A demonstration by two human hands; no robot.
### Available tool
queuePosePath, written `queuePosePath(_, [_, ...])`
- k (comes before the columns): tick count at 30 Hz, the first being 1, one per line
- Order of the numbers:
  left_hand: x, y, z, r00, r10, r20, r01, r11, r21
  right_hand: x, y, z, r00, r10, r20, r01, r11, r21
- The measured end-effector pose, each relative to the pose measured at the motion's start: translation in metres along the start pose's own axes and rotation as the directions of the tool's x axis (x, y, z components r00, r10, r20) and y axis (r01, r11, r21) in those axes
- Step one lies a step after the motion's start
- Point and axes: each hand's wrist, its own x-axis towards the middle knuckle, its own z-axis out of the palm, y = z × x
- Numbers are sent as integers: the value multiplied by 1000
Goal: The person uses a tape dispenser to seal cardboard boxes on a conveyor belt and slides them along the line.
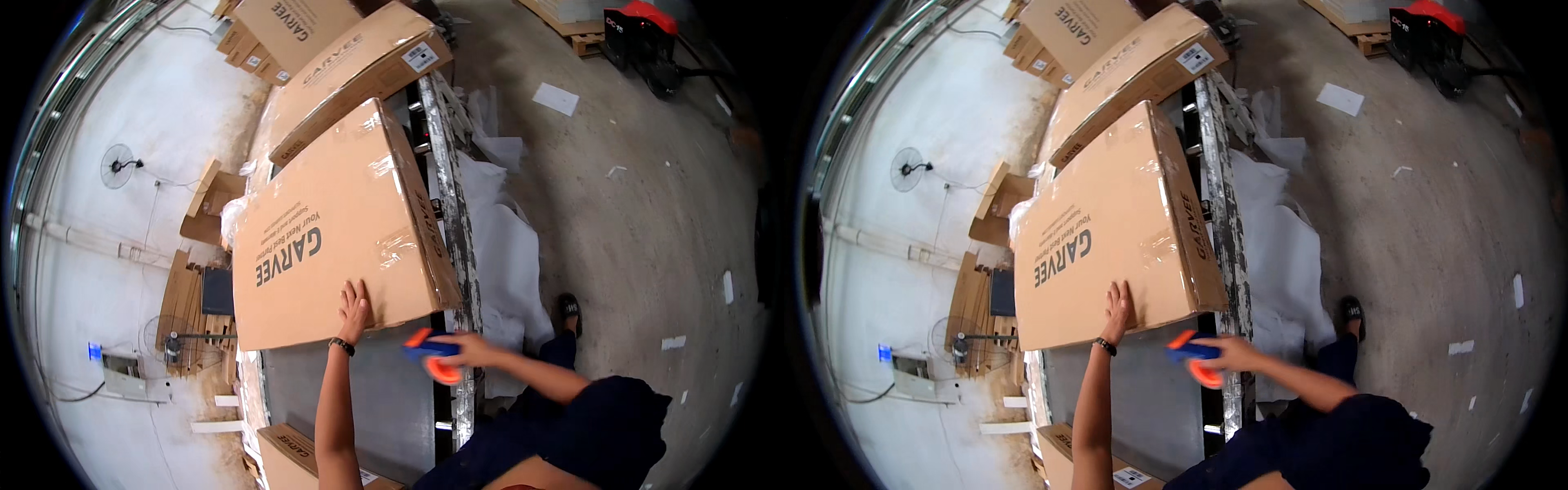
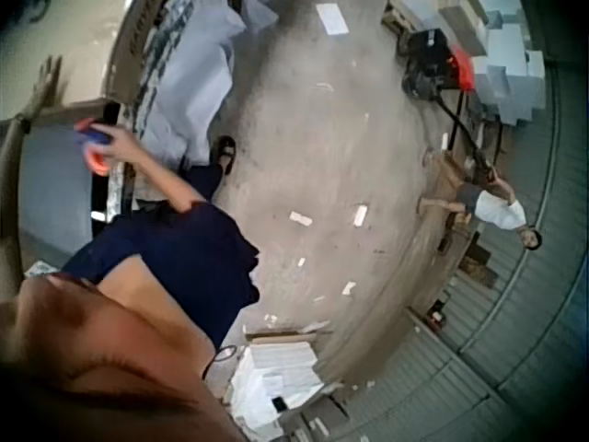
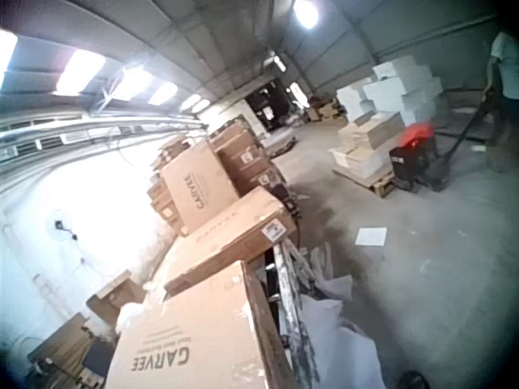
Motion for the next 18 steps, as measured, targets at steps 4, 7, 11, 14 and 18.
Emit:
queuePosePath(4, [-1,-16,-2,1000,19,-6,-20,1000,-20,-68,41,-108,874,193,-446,281,550,787])
queuePosePath(7, [6,21,-5,1000,12,10,-12,999,31,-13,111,-167,692,264,-672,479,528,701])
queuePosePath(11, [-3,10,-7,1000,-24,2,24,994,105,45,62,-124,953,-110,-283,244,833,497])
queuePosePath(14, [-2,10,-4,999,-51,11,49,993,110,40,51,-147,958,-182,-220,260,874,411])
queuePosePath(18, [6,21,3,998,-55,-21,57,988,144,46,49,-171,992,7,-127,69,807,586])
